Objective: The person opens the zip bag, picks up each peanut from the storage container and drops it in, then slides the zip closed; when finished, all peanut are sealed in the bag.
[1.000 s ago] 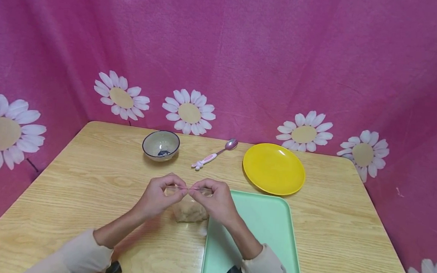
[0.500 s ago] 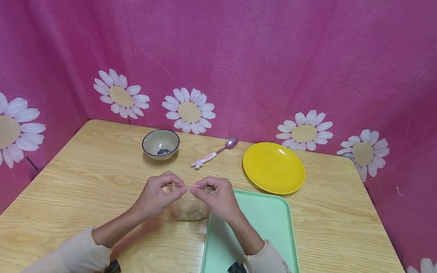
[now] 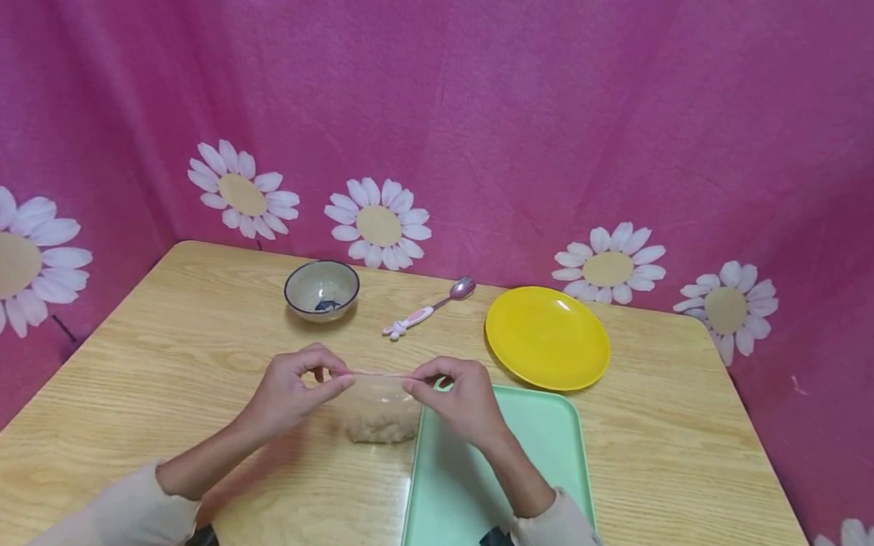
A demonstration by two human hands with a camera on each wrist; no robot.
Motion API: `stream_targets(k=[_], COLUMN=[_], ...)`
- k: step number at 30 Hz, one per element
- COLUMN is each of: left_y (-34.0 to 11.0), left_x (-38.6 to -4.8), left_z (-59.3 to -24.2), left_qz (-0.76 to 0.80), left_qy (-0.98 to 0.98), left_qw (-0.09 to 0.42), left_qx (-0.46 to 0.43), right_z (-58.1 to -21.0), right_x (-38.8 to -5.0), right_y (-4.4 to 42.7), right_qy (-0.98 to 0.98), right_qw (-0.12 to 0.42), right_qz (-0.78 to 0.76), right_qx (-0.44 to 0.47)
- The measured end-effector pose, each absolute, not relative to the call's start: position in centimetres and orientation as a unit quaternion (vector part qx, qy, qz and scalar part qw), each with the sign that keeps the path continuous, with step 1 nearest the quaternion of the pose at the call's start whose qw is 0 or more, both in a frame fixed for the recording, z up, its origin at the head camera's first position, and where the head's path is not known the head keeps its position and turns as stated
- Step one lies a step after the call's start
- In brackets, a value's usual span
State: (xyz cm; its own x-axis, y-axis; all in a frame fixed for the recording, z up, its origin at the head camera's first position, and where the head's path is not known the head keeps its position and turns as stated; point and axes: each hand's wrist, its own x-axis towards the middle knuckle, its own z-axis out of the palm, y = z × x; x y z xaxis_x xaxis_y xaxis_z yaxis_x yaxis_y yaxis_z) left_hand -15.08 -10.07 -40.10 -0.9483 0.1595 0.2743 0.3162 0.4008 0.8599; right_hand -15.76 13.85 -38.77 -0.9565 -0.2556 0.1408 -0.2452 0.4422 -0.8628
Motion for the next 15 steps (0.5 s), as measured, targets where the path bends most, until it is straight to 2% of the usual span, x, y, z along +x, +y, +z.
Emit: stream_targets(k=[10,15], left_y=[-10.7,-11.2], left_x=[-14.7,-14.4], left_z=[-39.4,-38.6], left_qz=[-0.521,-0.498], left_qy=[-0.83,-0.841], left_qw=[0.12,0.1], left_qx=[-0.158,-0.187], right_z=[-37.6,-36.7], right_x=[-15.2,-14.9], right_y=[14.8,15.0], right_qy=[0.871,0.883], right_qw=[-0.023,-0.015], right_qz=[-0.455,-0.431], right_qx=[-0.184,-0.185])
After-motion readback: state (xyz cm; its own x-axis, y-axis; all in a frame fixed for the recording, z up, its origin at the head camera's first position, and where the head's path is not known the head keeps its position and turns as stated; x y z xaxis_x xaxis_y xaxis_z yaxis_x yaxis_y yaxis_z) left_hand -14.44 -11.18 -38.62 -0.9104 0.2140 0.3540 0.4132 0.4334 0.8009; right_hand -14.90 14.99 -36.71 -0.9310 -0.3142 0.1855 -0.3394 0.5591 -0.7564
